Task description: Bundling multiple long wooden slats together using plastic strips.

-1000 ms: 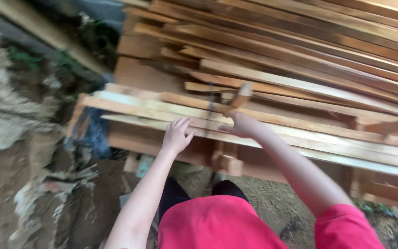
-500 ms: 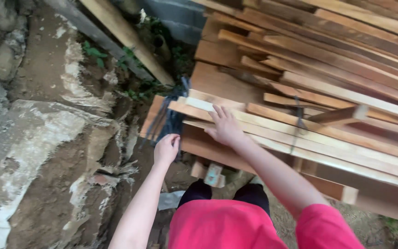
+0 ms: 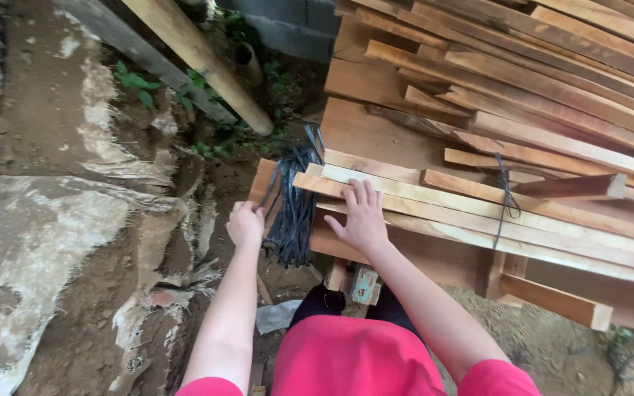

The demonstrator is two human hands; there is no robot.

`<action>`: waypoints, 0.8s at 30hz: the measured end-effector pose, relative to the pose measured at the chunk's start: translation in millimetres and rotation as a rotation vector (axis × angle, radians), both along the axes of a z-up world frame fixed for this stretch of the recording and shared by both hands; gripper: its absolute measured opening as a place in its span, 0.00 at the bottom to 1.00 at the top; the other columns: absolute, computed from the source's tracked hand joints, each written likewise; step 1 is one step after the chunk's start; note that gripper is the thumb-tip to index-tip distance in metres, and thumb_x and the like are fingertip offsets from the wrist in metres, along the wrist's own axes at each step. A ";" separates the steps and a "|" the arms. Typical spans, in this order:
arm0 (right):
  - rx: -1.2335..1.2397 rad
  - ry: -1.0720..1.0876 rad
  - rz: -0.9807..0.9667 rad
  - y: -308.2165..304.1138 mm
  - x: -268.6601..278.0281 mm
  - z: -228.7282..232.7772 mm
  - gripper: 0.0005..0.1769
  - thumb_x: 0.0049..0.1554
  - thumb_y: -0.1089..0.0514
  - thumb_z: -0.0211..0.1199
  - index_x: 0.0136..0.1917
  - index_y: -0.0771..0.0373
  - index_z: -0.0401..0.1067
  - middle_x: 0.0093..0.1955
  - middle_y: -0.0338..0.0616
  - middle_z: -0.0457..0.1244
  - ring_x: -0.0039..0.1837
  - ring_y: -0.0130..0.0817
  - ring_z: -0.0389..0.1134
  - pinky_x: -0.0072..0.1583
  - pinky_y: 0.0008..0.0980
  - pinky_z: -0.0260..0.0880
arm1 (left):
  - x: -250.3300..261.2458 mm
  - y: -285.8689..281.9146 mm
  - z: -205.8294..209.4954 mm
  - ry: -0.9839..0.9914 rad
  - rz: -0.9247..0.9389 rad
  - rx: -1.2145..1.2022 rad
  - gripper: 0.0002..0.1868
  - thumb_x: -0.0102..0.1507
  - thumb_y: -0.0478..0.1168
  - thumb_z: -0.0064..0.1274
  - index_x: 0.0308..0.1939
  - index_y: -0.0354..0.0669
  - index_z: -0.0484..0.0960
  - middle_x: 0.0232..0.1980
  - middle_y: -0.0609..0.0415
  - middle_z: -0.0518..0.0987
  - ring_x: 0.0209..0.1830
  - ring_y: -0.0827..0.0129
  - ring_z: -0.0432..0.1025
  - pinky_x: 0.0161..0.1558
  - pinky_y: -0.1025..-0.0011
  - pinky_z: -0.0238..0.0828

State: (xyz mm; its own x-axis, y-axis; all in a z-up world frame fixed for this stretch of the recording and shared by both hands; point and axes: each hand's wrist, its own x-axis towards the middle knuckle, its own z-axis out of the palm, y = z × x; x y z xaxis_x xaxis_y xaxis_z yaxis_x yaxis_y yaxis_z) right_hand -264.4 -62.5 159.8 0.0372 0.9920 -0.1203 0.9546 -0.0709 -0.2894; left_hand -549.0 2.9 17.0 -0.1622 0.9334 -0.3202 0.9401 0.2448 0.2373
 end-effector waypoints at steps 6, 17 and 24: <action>0.161 0.038 0.018 12.8 -30.3 20.2 0.28 0.55 0.38 0.66 0.61 0.54 0.69 0.72 0.47 0.56 0.77 0.58 0.53 0.71 0.66 0.54 | 2.6 -9.5 38.4 -0.119 0.193 0.000 0.10 0.67 0.54 0.51 0.46 0.61 0.83 0.45 0.63 0.85 0.50 0.56 0.80 0.50 0.56 0.73; -0.555 1.280 -0.646 62.3 -109.0 -67.4 0.41 0.65 0.35 0.57 0.77 0.66 0.53 0.42 0.56 0.68 0.34 0.47 0.75 0.35 0.46 0.80 | 55.8 -152.8 94.7 -0.801 -0.046 -0.140 0.12 0.59 0.49 0.61 0.41 0.50 0.83 0.33 0.46 0.85 0.37 0.49 0.81 0.37 0.57 0.73; -0.311 0.867 -0.420 57.5 -36.6 -84.9 0.17 0.65 0.46 0.52 0.49 0.51 0.80 0.26 0.33 0.67 0.29 0.30 0.71 0.29 0.30 0.73 | 79.0 -90.2 116.0 -0.905 0.201 -0.375 0.37 0.68 0.67 0.49 0.68 0.43 0.75 0.66 0.38 0.76 0.69 0.46 0.69 0.67 0.49 0.67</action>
